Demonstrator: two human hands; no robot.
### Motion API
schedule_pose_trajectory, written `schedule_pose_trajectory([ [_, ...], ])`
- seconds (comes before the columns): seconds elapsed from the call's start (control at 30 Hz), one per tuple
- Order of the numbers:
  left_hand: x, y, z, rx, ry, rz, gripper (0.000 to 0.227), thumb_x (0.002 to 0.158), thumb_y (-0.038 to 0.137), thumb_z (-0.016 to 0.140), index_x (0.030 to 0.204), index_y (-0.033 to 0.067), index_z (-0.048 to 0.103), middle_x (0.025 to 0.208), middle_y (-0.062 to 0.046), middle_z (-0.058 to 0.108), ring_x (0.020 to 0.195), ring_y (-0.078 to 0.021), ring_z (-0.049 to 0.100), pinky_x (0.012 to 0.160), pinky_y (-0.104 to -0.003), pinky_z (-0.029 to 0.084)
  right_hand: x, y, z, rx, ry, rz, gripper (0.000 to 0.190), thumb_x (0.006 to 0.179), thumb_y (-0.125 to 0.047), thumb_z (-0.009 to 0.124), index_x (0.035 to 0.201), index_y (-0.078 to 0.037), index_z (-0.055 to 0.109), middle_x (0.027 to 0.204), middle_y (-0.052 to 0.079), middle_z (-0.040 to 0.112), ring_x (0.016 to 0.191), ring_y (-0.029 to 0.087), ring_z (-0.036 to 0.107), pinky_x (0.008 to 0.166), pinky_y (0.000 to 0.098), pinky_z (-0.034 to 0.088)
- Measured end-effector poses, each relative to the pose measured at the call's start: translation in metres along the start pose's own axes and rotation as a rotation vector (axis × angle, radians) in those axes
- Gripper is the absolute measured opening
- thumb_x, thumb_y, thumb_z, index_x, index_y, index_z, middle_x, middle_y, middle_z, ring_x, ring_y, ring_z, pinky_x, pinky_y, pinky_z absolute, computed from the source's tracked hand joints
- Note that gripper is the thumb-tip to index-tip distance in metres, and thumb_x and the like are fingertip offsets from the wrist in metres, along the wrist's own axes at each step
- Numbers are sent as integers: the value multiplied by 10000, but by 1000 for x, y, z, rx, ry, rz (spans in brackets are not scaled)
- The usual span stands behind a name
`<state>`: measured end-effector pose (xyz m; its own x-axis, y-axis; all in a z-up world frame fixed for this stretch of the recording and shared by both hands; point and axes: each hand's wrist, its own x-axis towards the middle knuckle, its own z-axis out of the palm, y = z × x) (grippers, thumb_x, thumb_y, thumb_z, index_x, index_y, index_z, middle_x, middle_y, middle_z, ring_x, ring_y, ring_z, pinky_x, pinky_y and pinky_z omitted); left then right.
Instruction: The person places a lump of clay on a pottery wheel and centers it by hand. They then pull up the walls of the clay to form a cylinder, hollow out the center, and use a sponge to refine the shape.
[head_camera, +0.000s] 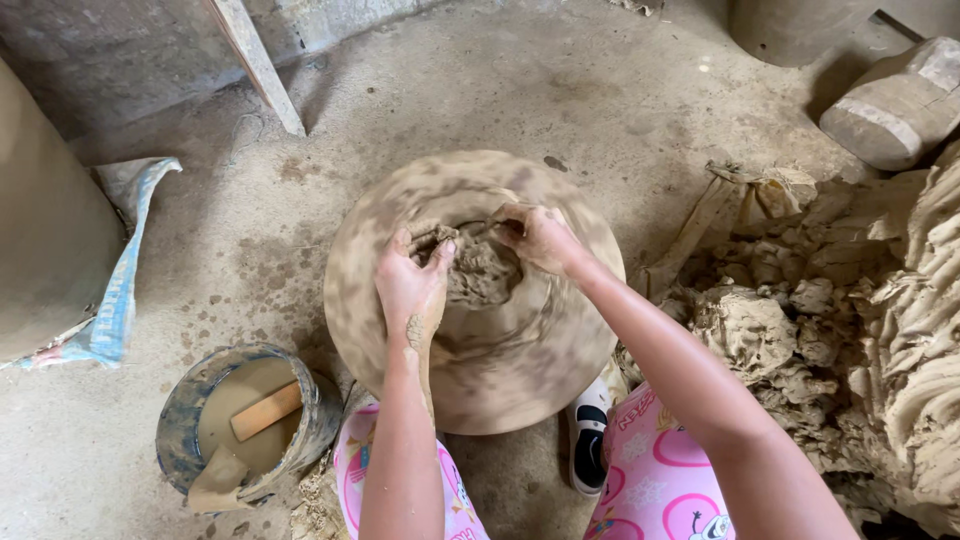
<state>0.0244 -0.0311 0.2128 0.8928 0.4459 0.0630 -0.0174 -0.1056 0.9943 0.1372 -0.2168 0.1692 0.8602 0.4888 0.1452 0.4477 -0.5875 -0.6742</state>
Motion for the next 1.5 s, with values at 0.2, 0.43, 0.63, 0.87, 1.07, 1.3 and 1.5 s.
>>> schedule_pose_trajectory([
  [0.2, 4, -1, -3, 302, 85, 8, 365, 895, 326, 827, 1053, 10, 735, 934, -121, 730, 862, -232, 688, 818, -327, 530, 28, 15, 15, -121, 52, -210, 378, 804, -74, 787, 1170, -165, 764, 1164, 88, 676, 1100, 290, 632, 936, 395, 550],
  [0.43, 6, 3, -9, 214, 85, -161, 310, 809, 252, 806, 1104, 163, 770, 1080, -12, 789, 746, -160, 682, 748, -302, 543, 52, 58, 51, -224, 77, -401, 460, 835, -73, 795, 1269, -172, 676, 1156, 34, 646, 1084, 249, 561, 954, 405, 517],
  [0.63, 10, 6, 4, 347, 27, -424, 238, 851, 251, 801, 1074, 192, 746, 1040, 2, 783, 698, -298, 680, 662, -442, 495, 14, 75, 76, -674, -197, -453, 533, 769, -374, 803, 1281, -289, 680, 1430, 188, 527, 1280, 398, 510, 989, 621, 448],
  [0.87, 63, -27, 70, 761, -296, -86, 229, 864, 208, 785, 1039, 77, 718, 897, -155, 757, 914, -319, 707, 817, -457, 522, 25, 41, -41, -108, 213, -101, 514, 915, -97, 738, 1404, -124, 582, 1498, 170, 439, 1399, 344, 395, 1125, 441, 440],
  [1.07, 113, -103, 105, 838, -395, -93, 268, 744, 195, 858, 959, 69, 760, 943, -160, 744, 917, -317, 705, 850, -439, 545, -41, 128, -84, 45, 371, 328, 391, 992, -272, 609, 1364, -152, 613, 1404, 133, 504, 1075, 253, 612, 933, 384, 576],
  [1.3, 121, -173, 91, 1264, -1010, -70, 315, 740, 172, 914, 978, 42, 754, 1077, -184, 735, 940, -329, 696, 853, -441, 579, -124, 258, 0, 596, 329, 637, 836, 986, -726, 285, 1544, -125, 444, 1532, 144, 517, 1364, 305, 511, 1144, 486, 400],
  [1.5, 164, -93, 142, 1045, -1127, 360, 175, 872, -53, 463, 852, 25, 619, 757, -58, 533, 565, -126, 430, 459, -204, 415, -127, 289, 61, 1528, 271, 969, 1068, 849, -888, 168, 1562, -126, 391, 1557, 121, 485, 1382, 333, 485, 1140, 560, 364],
])
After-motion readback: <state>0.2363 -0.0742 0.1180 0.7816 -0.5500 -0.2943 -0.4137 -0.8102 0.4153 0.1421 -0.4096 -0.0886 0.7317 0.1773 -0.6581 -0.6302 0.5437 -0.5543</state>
